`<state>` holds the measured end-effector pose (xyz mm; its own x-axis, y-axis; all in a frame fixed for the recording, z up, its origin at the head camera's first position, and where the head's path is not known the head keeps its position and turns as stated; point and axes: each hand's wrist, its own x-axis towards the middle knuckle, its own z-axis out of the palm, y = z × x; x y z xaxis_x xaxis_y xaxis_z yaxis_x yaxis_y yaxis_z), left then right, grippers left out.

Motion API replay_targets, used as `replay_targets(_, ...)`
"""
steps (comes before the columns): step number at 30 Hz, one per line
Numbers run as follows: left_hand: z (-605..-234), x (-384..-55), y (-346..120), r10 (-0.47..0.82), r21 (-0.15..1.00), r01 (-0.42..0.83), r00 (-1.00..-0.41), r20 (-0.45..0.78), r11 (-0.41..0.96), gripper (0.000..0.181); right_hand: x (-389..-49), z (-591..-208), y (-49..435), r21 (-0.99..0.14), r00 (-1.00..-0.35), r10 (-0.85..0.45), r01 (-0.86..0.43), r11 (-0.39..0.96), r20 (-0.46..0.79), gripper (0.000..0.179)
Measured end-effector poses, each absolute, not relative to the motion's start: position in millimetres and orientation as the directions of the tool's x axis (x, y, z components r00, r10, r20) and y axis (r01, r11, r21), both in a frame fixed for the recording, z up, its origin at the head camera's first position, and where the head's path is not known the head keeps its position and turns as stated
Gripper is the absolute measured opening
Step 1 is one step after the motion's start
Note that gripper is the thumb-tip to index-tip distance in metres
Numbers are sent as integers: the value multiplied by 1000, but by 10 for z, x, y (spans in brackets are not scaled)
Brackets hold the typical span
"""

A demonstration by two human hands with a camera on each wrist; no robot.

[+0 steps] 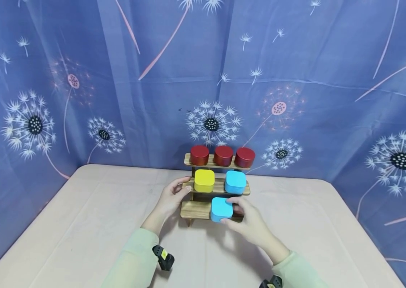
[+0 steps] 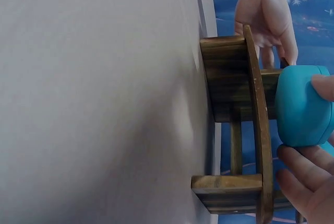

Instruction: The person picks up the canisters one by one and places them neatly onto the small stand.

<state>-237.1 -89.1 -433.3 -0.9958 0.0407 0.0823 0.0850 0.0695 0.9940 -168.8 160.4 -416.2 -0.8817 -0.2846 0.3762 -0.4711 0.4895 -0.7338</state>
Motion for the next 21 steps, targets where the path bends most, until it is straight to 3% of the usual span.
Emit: replay_targets(21,-4334,-2371,-894,51,995,94,-994,92,36,38,-1713,-4203,1517,-705,-894,-247,-448,550,375,48)
